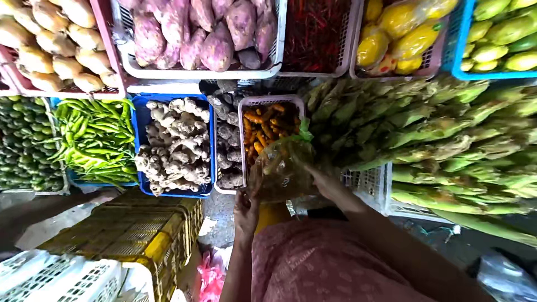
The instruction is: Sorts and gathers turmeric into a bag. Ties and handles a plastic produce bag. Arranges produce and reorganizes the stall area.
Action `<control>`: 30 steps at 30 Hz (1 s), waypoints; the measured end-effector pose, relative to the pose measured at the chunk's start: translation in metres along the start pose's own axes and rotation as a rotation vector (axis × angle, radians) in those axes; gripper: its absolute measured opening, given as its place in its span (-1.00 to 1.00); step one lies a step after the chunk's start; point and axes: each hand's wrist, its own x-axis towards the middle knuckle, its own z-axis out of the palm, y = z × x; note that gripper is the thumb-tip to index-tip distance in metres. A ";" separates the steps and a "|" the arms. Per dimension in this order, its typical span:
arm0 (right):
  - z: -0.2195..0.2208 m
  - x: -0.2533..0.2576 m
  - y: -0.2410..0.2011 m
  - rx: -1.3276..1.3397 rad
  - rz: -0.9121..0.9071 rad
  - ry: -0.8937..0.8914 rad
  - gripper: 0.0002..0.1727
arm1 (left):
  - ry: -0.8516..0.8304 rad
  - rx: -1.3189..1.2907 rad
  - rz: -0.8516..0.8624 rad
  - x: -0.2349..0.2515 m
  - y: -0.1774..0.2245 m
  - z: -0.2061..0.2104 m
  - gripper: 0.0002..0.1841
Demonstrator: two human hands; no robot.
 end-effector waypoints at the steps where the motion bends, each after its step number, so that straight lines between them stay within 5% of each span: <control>1: 0.007 0.000 -0.007 -0.059 -0.058 -0.032 0.03 | -0.056 -0.008 0.048 -0.003 0.003 0.005 -0.61; 5: 0.024 0.002 -0.030 -0.248 -0.212 -0.086 -0.12 | -0.171 0.099 0.188 -0.009 0.018 0.019 -0.66; 7: 0.025 0.016 -0.022 -0.361 -0.135 -0.077 -0.17 | -0.165 0.328 0.103 0.001 0.019 0.019 -0.63; 11: 0.015 0.020 -0.040 -0.523 -0.171 -0.148 -0.35 | -0.193 0.471 0.067 0.023 0.028 0.022 -0.41; 16: 0.015 0.009 -0.025 -0.620 -0.289 -0.208 -0.47 | 0.097 0.778 0.295 0.047 0.029 0.035 -0.07; 19: 0.027 -0.002 -0.024 -0.681 -0.397 -0.236 -0.53 | -0.020 0.766 0.301 0.059 0.037 0.040 0.08; 25: 0.020 0.023 -0.035 -0.721 -0.224 -0.234 -0.50 | -0.264 0.622 0.243 0.070 0.050 0.023 -0.21; 30: 0.003 0.012 -0.062 -0.705 -0.358 -0.138 -0.60 | -0.080 0.737 0.175 0.082 0.066 0.034 -0.60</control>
